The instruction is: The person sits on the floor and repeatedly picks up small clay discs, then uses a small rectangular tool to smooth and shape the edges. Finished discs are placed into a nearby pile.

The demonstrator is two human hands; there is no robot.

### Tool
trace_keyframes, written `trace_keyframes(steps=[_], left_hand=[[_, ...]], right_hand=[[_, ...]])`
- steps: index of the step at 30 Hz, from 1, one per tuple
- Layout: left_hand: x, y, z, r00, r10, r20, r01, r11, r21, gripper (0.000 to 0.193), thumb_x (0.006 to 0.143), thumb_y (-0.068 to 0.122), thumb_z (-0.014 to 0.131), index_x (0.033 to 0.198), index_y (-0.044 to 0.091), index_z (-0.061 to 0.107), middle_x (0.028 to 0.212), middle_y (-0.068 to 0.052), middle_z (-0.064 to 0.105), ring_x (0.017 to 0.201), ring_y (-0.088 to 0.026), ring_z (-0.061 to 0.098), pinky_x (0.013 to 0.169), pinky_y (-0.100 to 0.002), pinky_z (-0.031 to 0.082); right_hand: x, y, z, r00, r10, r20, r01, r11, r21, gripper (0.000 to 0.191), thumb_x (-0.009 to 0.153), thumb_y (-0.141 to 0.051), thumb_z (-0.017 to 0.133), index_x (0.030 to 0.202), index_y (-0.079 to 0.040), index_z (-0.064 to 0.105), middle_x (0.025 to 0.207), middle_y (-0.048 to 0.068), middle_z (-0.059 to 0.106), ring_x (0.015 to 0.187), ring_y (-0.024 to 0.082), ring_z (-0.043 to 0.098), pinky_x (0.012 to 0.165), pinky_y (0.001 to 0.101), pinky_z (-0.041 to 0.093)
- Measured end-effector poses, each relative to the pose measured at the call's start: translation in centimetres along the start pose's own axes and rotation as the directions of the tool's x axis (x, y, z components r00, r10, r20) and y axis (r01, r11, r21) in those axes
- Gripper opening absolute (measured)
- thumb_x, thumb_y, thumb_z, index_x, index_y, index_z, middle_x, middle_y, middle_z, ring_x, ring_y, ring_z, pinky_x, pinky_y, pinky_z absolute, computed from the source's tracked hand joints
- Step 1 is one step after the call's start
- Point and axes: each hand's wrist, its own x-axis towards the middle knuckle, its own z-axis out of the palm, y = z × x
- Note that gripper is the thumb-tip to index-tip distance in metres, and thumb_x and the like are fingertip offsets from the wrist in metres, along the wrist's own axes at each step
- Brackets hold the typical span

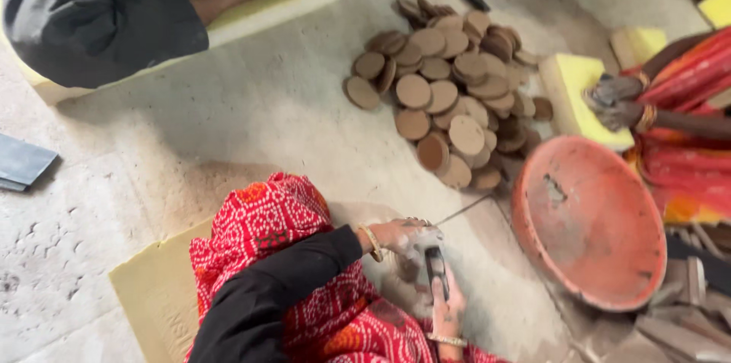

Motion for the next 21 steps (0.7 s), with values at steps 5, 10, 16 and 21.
trace_keyframes(steps=[5,10,16,21], left_hand=[[-0.8,4.7,-0.9,0.962,-0.208,0.178,0.253,0.925,-0.285,0.052,0.083,0.047,0.077,0.114,0.007,0.067,0.105,-0.012,0.075,0.097,-0.027,0.073,0.088,-0.041,0.06],[-2.1,9.6,-4.5,0.914,0.101,-0.393,-0.199,0.955,-0.22,0.035,0.084,0.035,0.08,0.101,0.008,0.066,0.079,-0.011,0.067,0.068,-0.021,0.062,0.066,-0.036,0.054],[-4.3,10.7,-6.3,0.944,-0.318,-0.091,0.178,0.72,-0.671,0.024,0.089,0.025,0.079,0.094,0.005,0.066,0.073,-0.004,0.062,0.068,-0.007,0.055,0.059,-0.029,0.05],[-4.8,11.9,-6.1,0.725,-0.654,0.218,0.467,0.234,-0.853,0.024,0.083,0.019,0.072,0.094,0.001,0.061,0.074,-0.005,0.064,0.055,-0.014,0.059,0.05,-0.03,0.052]], right_hand=[[-0.6,-5.2,-0.3,0.89,0.41,0.199,-0.448,0.707,0.547,0.046,0.096,-0.022,0.062,0.139,-0.004,0.062,0.106,0.008,0.073,0.085,0.024,0.069,0.069,0.0355,0.047],[0.1,-8.0,-0.5,0.97,0.234,0.069,-0.244,0.931,0.272,0.039,0.1,-0.024,0.062,0.132,-0.002,0.065,0.108,0.008,0.072,0.095,0.017,0.064,0.086,0.033,0.053],[-0.3,-11.5,0.5,0.972,0.215,-0.094,-0.211,0.976,0.054,0.041,0.099,-0.023,0.066,0.136,-0.006,0.065,0.112,0.015,0.073,0.1,0.027,0.071,0.089,0.0384,0.057],[-1.3,-12.3,2.1,0.981,-0.194,0.001,0.174,0.879,-0.445,0.055,0.087,-0.023,0.071,0.136,0.001,0.059,0.122,0.024,0.069,0.098,0.038,0.069,0.083,0.0437,0.057]])
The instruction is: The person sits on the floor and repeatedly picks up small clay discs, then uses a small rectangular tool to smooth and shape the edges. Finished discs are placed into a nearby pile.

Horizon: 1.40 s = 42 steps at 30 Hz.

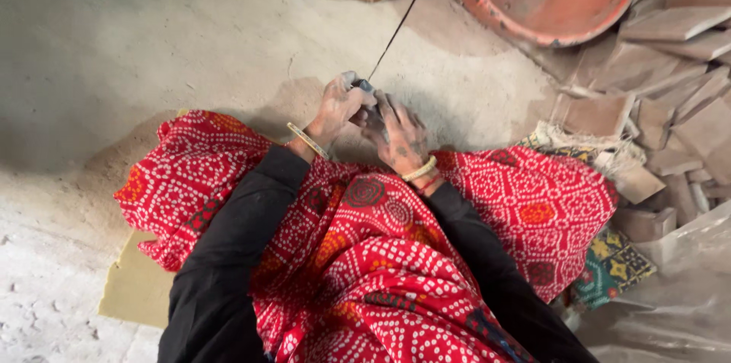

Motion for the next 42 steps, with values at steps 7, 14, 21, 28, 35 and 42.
trace_keyframes(steps=[7,14,21,28,35,42], left_hand=[[-1.3,0.7,-1.3,0.992,0.12,0.044,-0.126,0.853,0.506,0.063,0.087,0.051,0.077,0.133,0.009,0.063,0.104,-0.01,0.07,0.085,-0.024,0.064,0.07,-0.04,0.048],[0.7,-1.9,-1.3,0.993,0.121,-0.007,-0.019,0.21,0.978,0.098,0.062,0.044,0.097,0.141,0.013,0.048,0.144,-0.025,0.038,0.134,-0.05,0.038,0.101,-0.062,0.043],[1.0,-3.7,-1.1,0.972,0.226,0.061,-0.133,0.317,0.939,0.095,0.06,0.018,0.093,0.137,0.001,0.041,0.126,-0.024,0.055,0.12,-0.044,0.05,0.097,-0.053,0.044],[-0.5,-4.3,-1.6,0.901,0.433,0.037,-0.357,0.689,0.631,0.05,0.072,0.004,0.084,0.113,0.005,0.055,0.09,-0.011,0.063,0.084,-0.018,0.063,0.078,-0.033,0.055],[0.5,-4.7,-2.0,0.952,0.294,0.081,-0.276,0.717,0.64,0.047,0.072,0.0,0.082,0.113,0.005,0.06,0.094,-0.007,0.07,0.089,-0.015,0.068,0.082,-0.031,0.056],[1.0,-5.3,-1.9,0.833,0.462,0.305,-0.499,0.865,0.05,0.054,0.076,-0.005,0.072,0.128,0.002,0.059,0.115,-0.01,0.067,0.108,-0.014,0.064,0.096,-0.029,0.054]], right_hand=[[-3.4,4.9,2.7,0.869,0.492,0.055,-0.463,0.767,0.445,0.026,0.107,-0.021,0.054,0.122,-0.003,0.066,0.107,0.01,0.079,0.084,0.021,0.075,0.072,0.0335,0.059],[-4.6,8.0,4.2,0.761,0.638,0.117,-0.561,0.556,0.613,0.024,0.104,-0.022,0.061,0.104,0.0,0.069,0.084,0.005,0.071,0.07,0.009,0.058,0.062,0.0282,0.047],[-3.8,6.3,4.2,0.83,0.546,0.115,-0.509,0.657,0.555,0.024,0.103,-0.024,0.067,0.103,0.0,0.067,0.075,0.001,0.06,0.067,0.008,0.05,0.062,0.0283,0.044],[-3.1,4.7,0.6,0.815,0.579,-0.001,-0.448,0.632,0.632,0.025,0.1,-0.02,0.071,0.113,0.002,0.069,0.082,0.001,0.062,0.075,0.005,0.052,0.067,0.0259,0.046],[-3.1,5.6,2.1,0.903,0.428,-0.029,-0.341,0.757,0.557,0.026,0.097,-0.015,0.075,0.115,0.003,0.068,0.098,0.013,0.073,0.086,0.015,0.069,0.079,0.0302,0.056],[-3.1,6.1,1.8,0.919,0.393,-0.011,-0.348,0.826,0.444,0.035,0.092,-0.009,0.074,0.126,0.001,0.067,0.113,0.02,0.073,0.101,0.03,0.073,0.089,0.0376,0.057]])
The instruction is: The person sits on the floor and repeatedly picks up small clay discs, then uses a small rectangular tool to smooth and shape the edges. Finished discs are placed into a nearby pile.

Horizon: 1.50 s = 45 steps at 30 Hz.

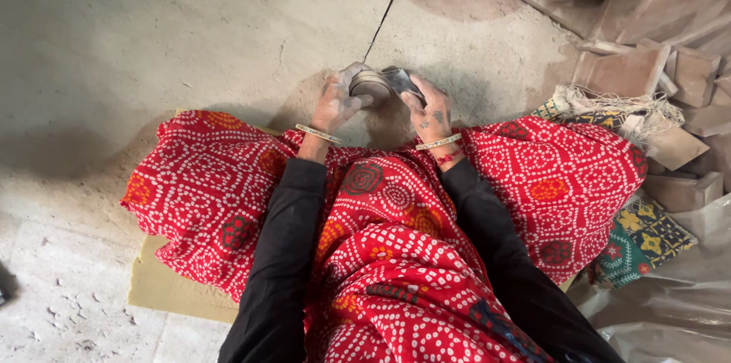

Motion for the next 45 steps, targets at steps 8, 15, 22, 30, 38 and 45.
trace_keyframes(steps=[8,15,22,30,38,45], left_hand=[[0.4,3.4,1.6,0.983,-0.15,-0.103,0.18,0.886,0.428,0.049,0.073,-0.005,0.067,0.122,0.0,0.064,0.105,-0.007,0.073,0.099,-0.008,0.067,0.09,-0.024,0.056],[-0.3,0.3,1.8,0.953,-0.304,0.002,0.301,0.94,-0.162,0.051,0.078,-0.01,0.052,0.127,-0.001,0.062,0.114,-0.003,0.069,0.11,-0.007,0.064,0.094,-0.025,0.056],[0.5,-5.9,1.1,0.876,0.478,0.06,-0.374,0.595,0.711,0.042,0.091,0.017,0.076,0.128,0.001,0.065,0.118,-0.006,0.07,0.107,-0.024,0.068,0.093,-0.038,0.056],[2.0,-5.1,1.4,0.985,0.173,-0.006,-0.11,0.653,0.749,0.056,0.07,0.019,0.077,0.124,0.01,0.067,0.102,-0.012,0.075,0.099,-0.035,0.068,0.091,-0.044,0.051],[2.1,-3.3,1.6,0.994,0.105,-0.032,-0.056,0.737,0.673,0.041,0.073,0.014,0.075,0.112,0.002,0.069,0.103,-0.017,0.074,0.097,-0.031,0.073,0.089,-0.039,0.056],[0.4,-1.8,0.5,0.987,-0.053,0.149,0.035,0.992,0.124,0.048,0.072,0.001,0.062,0.119,-0.003,0.067,0.108,-0.009,0.074,0.1,-0.016,0.07,0.091,-0.031,0.056]], right_hand=[[0.8,-1.6,-0.2,0.99,-0.141,0.026,0.143,0.952,-0.269,0.031,0.094,-0.008,0.069,0.123,-0.002,0.065,0.113,0.018,0.07,0.102,0.042,0.066,0.086,0.0476,0.053],[0.8,-2.5,-0.4,0.987,-0.158,0.012,0.157,0.962,-0.222,0.024,0.1,-0.012,0.065,0.122,-0.003,0.065,0.111,0.018,0.069,0.101,0.041,0.065,0.086,0.0484,0.052],[2.1,-2.2,0.0,0.967,-0.254,0.026,0.254,0.946,-0.201,0.02,0.103,-0.015,0.061,0.117,-0.002,0.068,0.109,0.02,0.069,0.1,0.043,0.064,0.088,0.05,0.051],[4.2,-2.7,-0.4,0.887,-0.439,0.145,0.462,0.829,-0.314,0.024,0.086,-0.001,0.061,0.106,-0.007,0.072,0.104,0.012,0.074,0.099,0.034,0.067,0.087,0.0471,0.051],[3.8,-1.7,0.9,0.954,-0.299,0.03,0.3,0.947,-0.111,0.013,0.1,-0.01,0.064,0.11,-0.003,0.069,0.105,0.016,0.07,0.099,0.035,0.066,0.089,0.0432,0.053],[2.1,-4.5,-0.9,0.957,-0.29,0.031,0.292,0.951,-0.1,0.027,0.088,0.002,0.059,0.113,-0.001,0.071,0.104,0.017,0.068,0.092,0.04,0.064,0.08,0.0457,0.052]])
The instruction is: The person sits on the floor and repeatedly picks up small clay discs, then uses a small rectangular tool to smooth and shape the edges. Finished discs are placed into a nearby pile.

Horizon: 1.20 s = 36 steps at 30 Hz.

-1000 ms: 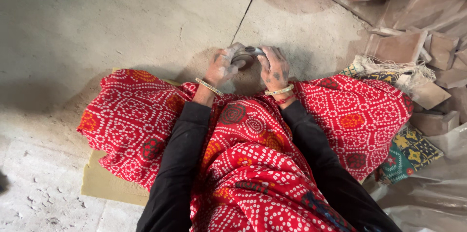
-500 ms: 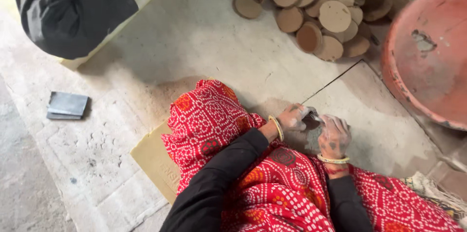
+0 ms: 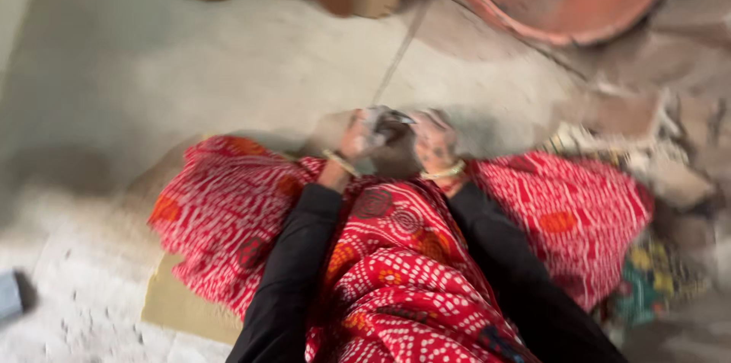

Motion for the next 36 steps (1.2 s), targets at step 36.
trace_keyframes(steps=[36], left_hand=[[1.7,-3.6,0.3,0.944,0.037,-0.329,0.242,0.6,0.762,0.059,0.074,0.043,0.076,0.124,0.012,0.064,0.125,-0.011,0.068,0.132,-0.03,0.054,0.115,-0.047,0.038]], right_hand=[[-1.3,6.8,4.1,0.959,-0.008,0.282,0.095,0.95,-0.296,0.019,0.105,-0.015,0.062,0.117,-0.002,0.068,0.114,0.019,0.066,0.109,0.039,0.061,0.096,0.047,0.05]])
